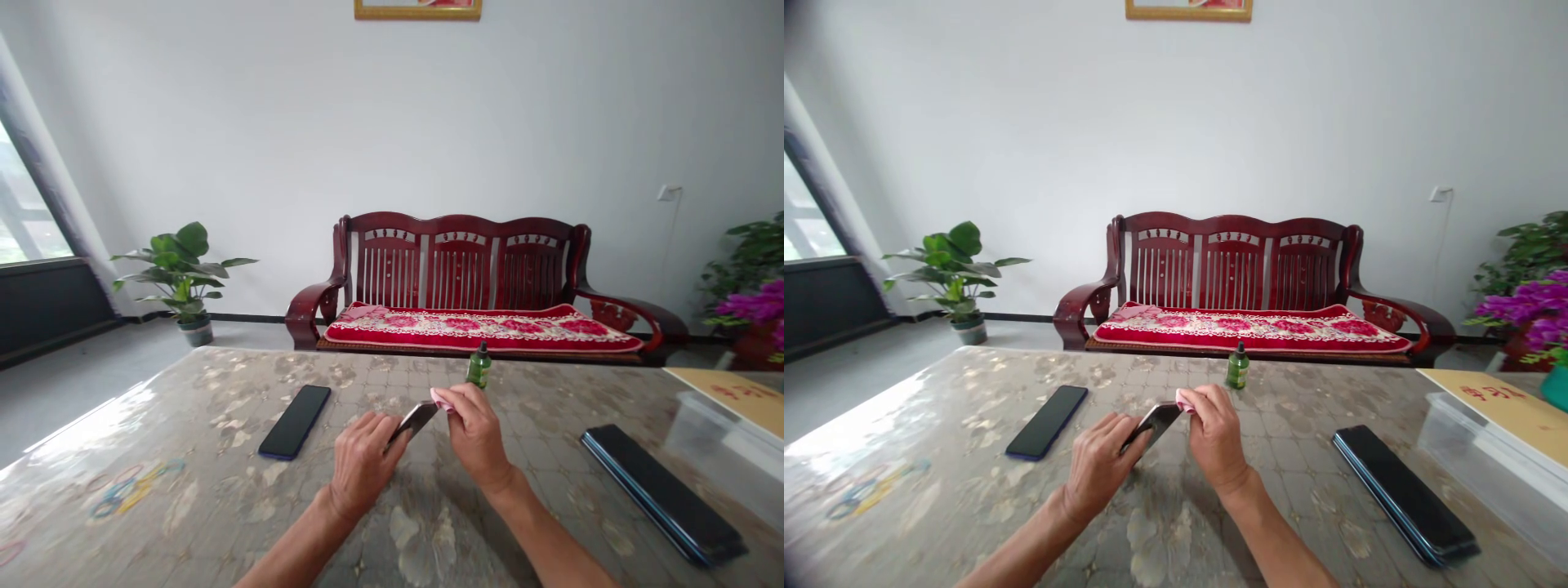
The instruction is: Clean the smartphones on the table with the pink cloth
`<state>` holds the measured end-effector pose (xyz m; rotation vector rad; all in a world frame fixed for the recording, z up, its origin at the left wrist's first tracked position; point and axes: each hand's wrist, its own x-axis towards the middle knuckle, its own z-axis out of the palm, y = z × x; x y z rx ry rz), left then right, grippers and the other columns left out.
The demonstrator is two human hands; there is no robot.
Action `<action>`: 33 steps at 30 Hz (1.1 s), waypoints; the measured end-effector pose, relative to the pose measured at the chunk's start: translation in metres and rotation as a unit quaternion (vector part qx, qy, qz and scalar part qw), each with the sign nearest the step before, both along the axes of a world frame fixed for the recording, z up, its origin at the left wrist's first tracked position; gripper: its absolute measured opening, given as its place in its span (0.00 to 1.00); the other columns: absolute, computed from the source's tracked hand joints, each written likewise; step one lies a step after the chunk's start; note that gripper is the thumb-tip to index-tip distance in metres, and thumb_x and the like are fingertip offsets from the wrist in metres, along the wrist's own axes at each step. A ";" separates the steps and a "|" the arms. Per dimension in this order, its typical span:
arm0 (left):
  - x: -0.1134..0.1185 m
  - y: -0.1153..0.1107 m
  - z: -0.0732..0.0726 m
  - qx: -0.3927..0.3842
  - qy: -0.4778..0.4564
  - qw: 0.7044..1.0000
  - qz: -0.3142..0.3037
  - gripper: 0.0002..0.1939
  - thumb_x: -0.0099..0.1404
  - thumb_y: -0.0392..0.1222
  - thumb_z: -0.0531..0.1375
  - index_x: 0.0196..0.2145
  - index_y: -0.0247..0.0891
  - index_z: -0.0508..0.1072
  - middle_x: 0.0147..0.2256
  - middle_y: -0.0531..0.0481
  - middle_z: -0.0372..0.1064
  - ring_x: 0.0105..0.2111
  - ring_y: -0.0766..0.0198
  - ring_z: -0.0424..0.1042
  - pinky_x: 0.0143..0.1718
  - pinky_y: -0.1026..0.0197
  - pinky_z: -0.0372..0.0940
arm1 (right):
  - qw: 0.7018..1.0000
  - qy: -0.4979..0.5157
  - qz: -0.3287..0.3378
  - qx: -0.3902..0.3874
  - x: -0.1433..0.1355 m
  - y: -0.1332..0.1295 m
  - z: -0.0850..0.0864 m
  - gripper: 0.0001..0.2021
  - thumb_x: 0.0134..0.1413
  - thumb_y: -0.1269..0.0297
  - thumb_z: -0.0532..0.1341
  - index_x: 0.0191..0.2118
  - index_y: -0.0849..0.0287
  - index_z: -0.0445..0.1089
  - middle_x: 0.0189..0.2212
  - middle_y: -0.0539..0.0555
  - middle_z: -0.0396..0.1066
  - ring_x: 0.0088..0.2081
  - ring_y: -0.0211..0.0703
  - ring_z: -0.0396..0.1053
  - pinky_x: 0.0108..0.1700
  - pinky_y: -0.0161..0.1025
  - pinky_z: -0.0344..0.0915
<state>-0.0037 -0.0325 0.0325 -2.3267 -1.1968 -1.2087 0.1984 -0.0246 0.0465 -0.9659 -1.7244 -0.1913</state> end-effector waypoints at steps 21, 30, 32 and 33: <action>0.007 -0.001 -0.002 -0.116 -0.039 0.992 0.025 0.09 0.70 0.43 0.55 0.33 0.41 0.72 0.29 0.50 0.73 0.32 0.62 0.73 0.34 0.64 0.62 | 0.940 0.288 0.068 -0.172 -0.019 -0.004 0.000 0.08 0.55 0.64 0.61 0.39 0.57 0.76 0.36 0.53 0.75 0.39 0.44 0.72 0.41 0.38 0.69; 0.009 -0.006 0.016 -0.233 -0.116 0.965 -0.036 0.05 0.67 0.42 0.58 0.39 0.44 0.73 0.33 0.57 0.76 0.32 0.65 0.75 0.35 0.67 0.64 | 0.988 0.125 0.071 -0.059 -0.023 -0.021 0.019 0.14 0.62 0.70 0.55 0.48 0.52 0.74 0.38 0.54 0.72 0.41 0.43 0.71 0.45 0.40 0.69; 0.006 -0.009 0.024 -0.232 -0.120 0.964 -0.051 0.06 0.67 0.43 0.57 0.39 0.43 0.72 0.33 0.56 0.76 0.33 0.65 0.75 0.36 0.67 0.65 | 0.990 0.108 0.075 -0.051 -0.026 -0.023 0.018 0.15 0.62 0.71 0.54 0.49 0.52 0.73 0.38 0.54 0.72 0.41 0.43 0.71 0.45 0.40 0.69; 0.004 -0.011 0.028 -0.229 -0.111 0.966 -0.052 0.06 0.68 0.43 0.56 0.39 0.43 0.72 0.34 0.56 0.76 0.34 0.65 0.75 0.36 0.67 0.64 | 0.991 0.103 0.078 -0.047 -0.027 -0.023 0.018 0.16 0.62 0.72 0.54 0.49 0.51 0.73 0.38 0.54 0.72 0.41 0.42 0.70 0.45 0.40 0.69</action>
